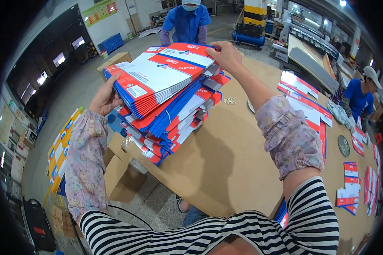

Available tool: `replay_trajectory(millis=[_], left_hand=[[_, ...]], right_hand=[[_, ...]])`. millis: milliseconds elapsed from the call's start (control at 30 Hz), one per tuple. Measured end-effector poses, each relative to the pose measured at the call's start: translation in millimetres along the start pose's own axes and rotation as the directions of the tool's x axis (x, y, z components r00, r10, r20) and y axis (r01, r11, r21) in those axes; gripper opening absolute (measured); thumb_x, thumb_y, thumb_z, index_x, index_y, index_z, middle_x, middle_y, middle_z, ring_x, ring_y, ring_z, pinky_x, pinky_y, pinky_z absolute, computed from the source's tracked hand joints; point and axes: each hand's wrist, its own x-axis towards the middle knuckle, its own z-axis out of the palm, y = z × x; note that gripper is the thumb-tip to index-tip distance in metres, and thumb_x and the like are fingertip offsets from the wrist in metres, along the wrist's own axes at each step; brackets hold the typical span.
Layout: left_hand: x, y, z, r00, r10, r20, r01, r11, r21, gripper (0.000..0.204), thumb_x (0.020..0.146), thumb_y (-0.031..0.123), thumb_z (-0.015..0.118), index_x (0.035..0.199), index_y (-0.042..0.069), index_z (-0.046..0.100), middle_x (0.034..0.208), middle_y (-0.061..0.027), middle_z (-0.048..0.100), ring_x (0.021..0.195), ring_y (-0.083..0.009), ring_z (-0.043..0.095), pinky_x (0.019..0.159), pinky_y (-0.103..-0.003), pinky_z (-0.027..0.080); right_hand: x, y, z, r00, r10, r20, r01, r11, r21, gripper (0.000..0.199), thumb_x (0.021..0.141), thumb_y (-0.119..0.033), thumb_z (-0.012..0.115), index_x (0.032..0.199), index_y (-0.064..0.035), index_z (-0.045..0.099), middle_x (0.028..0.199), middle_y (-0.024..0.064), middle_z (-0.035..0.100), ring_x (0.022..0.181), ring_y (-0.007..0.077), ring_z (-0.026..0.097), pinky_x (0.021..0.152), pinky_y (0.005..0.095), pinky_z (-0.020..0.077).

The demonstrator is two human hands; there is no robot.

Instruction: Sorting and stacking cardboard envelopes or folders into groups on a large table.

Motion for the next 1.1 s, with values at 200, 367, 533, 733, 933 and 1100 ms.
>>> replay_trajectory(millis=[200, 367, 533, 733, 933, 1100], left_hand=[[-18.1, -3.9, 24.5, 0.996, 0.089, 0.000, -0.088, 0.993, 0.080, 0.054, 0.090, 0.039, 0.056, 0.120, -0.005, 0.046, 0.095, -0.0168, 0.067, 0.073, -0.0232, 0.070, 0.058, -0.031, 0.061], [-21.8, -5.5, 21.0, 0.995, 0.051, -0.084, -0.020, 0.939, 0.345, 0.055, 0.090, 0.048, 0.054, 0.113, -0.002, 0.051, 0.068, -0.0084, 0.062, 0.044, -0.0107, 0.057, 0.038, -0.021, 0.049], [13.3, -11.9, 6.8, 0.989, 0.085, -0.120, 0.004, 0.802, 0.598, 0.051, 0.089, 0.054, 0.052, 0.091, 0.004, 0.061, 0.061, -0.0059, 0.060, 0.043, -0.0120, 0.056, 0.038, -0.022, 0.045], [12.9, 26.8, -94.2, 0.900, 0.434, 0.041, -0.212, 0.354, 0.911, 0.042, 0.094, 0.033, 0.053, 0.129, 0.010, 0.055, 0.084, -0.0001, 0.059, 0.055, -0.0050, 0.043, 0.046, -0.020, 0.032], [-178.8, -80.5, 141.0, 0.482, 0.791, 0.377, -0.684, 0.071, 0.726, 0.022, 0.089, 0.019, 0.053, 0.091, -0.001, 0.063, 0.083, -0.0117, 0.063, 0.069, -0.0183, 0.057, 0.063, -0.026, 0.046], [-194.5, -233.2, 266.2, 0.582, -0.095, 0.808, -0.196, 0.947, 0.252, 0.041, 0.086, 0.009, 0.062, 0.123, -0.003, 0.052, 0.099, -0.0131, 0.065, 0.085, -0.0189, 0.063, 0.075, -0.028, 0.050]], right_hand=[[-8.3, 15.7, -9.0, 0.999, 0.036, -0.022, -0.034, 0.997, 0.066, 0.034, 0.079, -0.035, 0.062, 0.099, -0.0085, 0.071, 0.095, 0.0167, 0.068, 0.090, 0.0320, 0.065, 0.081, 0.0411, 0.0502], [-26.6, 11.8, -10.7, 0.994, 0.099, 0.040, -0.100, 0.994, 0.048, 0.035, 0.079, -0.033, 0.061, 0.101, -0.0072, 0.070, 0.100, 0.0175, 0.067, 0.095, 0.0324, 0.063, 0.084, 0.0407, 0.0492], [-31.5, 46.3, -43.2, 0.954, -0.069, 0.293, 0.119, 0.980, -0.157, 0.048, 0.081, -0.048, 0.063, 0.116, -0.0155, 0.064, 0.118, 0.0188, 0.056, 0.110, 0.0343, 0.055, 0.090, 0.0464, 0.0465], [-100.4, 68.0, -198.9, 0.963, -0.241, 0.119, 0.269, 0.877, -0.399, 0.035, 0.083, -0.026, 0.067, 0.107, -0.0013, 0.061, 0.112, 0.0214, 0.060, 0.097, 0.0320, 0.061, 0.078, 0.0387, 0.0510], [-328.0, 142.4, -385.7, 0.881, 0.442, -0.170, -0.432, 0.602, -0.672, 0.056, 0.089, -0.036, 0.061, 0.132, -0.0022, 0.048, 0.128, 0.0212, 0.054, 0.120, 0.0317, 0.050, 0.098, 0.0376, 0.0401], [-532.4, 167.8, -419.5, 0.403, 0.859, -0.315, -0.829, 0.197, -0.523, 0.074, 0.086, -0.048, 0.059, 0.132, 0.0081, 0.043, 0.132, 0.0280, 0.048, 0.125, 0.0363, 0.045, 0.104, 0.0403, 0.0359]])
